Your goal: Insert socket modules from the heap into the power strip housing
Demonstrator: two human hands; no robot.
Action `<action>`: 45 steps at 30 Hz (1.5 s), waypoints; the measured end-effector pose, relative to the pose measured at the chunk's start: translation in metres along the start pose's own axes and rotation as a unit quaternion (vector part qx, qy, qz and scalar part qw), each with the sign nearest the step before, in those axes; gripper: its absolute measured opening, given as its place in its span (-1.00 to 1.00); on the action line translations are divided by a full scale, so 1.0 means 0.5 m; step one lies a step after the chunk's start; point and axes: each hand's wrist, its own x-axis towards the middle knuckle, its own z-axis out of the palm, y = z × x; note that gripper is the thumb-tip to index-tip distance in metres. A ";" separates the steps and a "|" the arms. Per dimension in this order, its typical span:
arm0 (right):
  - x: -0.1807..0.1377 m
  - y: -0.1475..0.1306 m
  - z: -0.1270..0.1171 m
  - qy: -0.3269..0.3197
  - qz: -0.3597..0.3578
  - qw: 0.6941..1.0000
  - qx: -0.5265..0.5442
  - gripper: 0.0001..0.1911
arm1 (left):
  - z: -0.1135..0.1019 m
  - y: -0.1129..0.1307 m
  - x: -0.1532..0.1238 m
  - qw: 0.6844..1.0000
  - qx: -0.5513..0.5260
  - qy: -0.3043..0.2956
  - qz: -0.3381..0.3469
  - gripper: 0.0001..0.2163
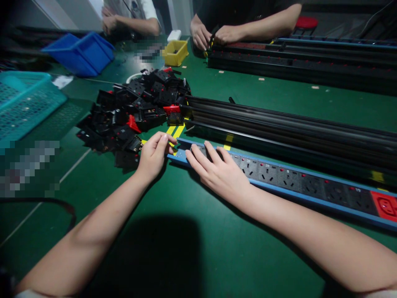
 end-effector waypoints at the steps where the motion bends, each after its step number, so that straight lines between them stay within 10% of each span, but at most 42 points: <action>1: 0.001 0.001 -0.002 -0.003 0.003 1.000 0.009 -0.39 | 0.000 -0.001 0.001 1.000 -0.003 0.003 -0.005 -0.63; 21: 0.029 0.061 -0.032 -0.093 -0.013 0.981 0.169 -0.35 | 0.007 -0.034 0.016 0.993 -0.105 0.043 -0.042 -0.78; 45: 0.028 0.046 -0.025 -0.096 -0.034 0.990 0.098 -0.37 | 0.005 -0.034 0.017 0.991 -0.114 0.042 -0.051 -0.78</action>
